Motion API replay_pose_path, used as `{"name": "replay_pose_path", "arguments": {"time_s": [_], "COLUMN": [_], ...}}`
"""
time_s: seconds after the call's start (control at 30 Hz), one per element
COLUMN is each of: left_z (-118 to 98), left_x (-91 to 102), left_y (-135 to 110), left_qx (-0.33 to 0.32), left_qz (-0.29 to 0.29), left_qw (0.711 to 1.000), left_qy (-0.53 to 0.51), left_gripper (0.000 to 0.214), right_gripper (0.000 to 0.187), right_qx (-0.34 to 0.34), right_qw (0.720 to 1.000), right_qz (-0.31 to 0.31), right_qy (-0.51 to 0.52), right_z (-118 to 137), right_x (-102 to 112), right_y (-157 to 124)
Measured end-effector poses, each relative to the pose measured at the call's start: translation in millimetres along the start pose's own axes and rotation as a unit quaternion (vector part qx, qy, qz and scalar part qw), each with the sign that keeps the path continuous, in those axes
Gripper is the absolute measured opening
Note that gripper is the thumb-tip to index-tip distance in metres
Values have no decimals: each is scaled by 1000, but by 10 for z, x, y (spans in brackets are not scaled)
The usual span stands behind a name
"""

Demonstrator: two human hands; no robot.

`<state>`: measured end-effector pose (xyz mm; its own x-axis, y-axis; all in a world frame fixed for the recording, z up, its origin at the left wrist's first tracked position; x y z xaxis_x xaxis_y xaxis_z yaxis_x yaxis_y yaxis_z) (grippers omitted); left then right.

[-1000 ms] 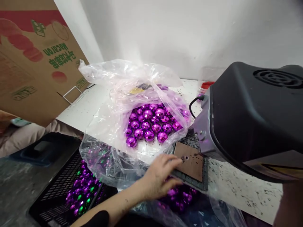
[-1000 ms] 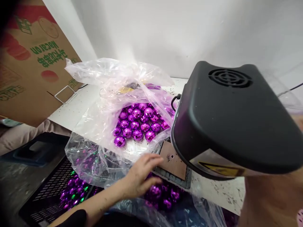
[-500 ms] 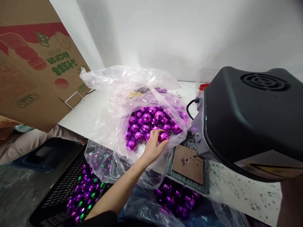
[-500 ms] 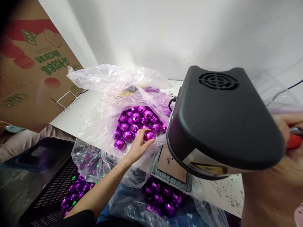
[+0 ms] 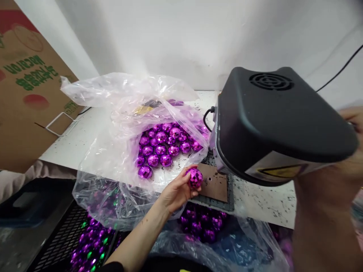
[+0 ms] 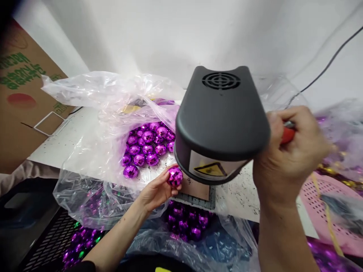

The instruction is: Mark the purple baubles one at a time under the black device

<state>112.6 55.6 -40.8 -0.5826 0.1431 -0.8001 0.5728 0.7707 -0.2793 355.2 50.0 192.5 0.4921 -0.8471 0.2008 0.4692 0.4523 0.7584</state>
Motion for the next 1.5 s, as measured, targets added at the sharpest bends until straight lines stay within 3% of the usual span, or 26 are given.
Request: {"name": "replay_pose_path", "arguments": {"time_s": [0.23,0.33,0.4,0.57,0.73,0.9,0.97,1.13,1.23,1.37,1.5], "left_z": [32,25,-6,-101,-160,-154,-143,-96,-32,10,65], "left_x": [103,106,91,-21,-70,-98,-130,-264,-327,-352,-349], "left_y": [-4,-21,-27,9,139,291,327,347,360,390,434], "left_qx": [46,33,3,-72,-95,-114,-139,-215,-229,-241,-260], "left_qz": [-6,-15,-25,-53,-50,-6,-1,-10,-1,-19,-18], "left_qw": [999,999,996,942,920,901,868,726,673,622,618], "left_qy": [-14,12,82,324,378,419,477,653,703,744,742], "left_gripper": [41,50,56,56,52,49,46,37,41,45,38], "right_gripper": [25,25,25,27,32,31,31,32,31,29,29], "right_qx": [17,14,12,1,6,26,30,27,21,11,11], "right_qw": [1000,999,999,998,998,998,998,998,998,998,997], "right_qz": [11,20,31,42,41,50,51,51,52,55,57], "right_qy": [-3,21,41,52,41,36,34,33,33,39,40], "right_z": [106,127,145,157,138,163,176,184,171,161,168], "right_x": [-10,-8,-24,-66,-53,-40,-39,-48,-46,-44,-44], "right_y": [-12,-19,-18,-20,-25,-20,-18,-13,-12,-18,-23]}}
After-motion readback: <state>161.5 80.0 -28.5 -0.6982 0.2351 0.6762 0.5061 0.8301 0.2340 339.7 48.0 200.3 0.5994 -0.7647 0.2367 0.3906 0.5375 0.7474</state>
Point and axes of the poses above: each hand's wrist, its own y-axis towards the middle knuckle, its own x-axis out of the back of the hand, z = x × y, the point moved 8 cm from there along y, towards the middle knuckle, and after that the axes turned 4 degrees about -x, right-handed, at the moved point
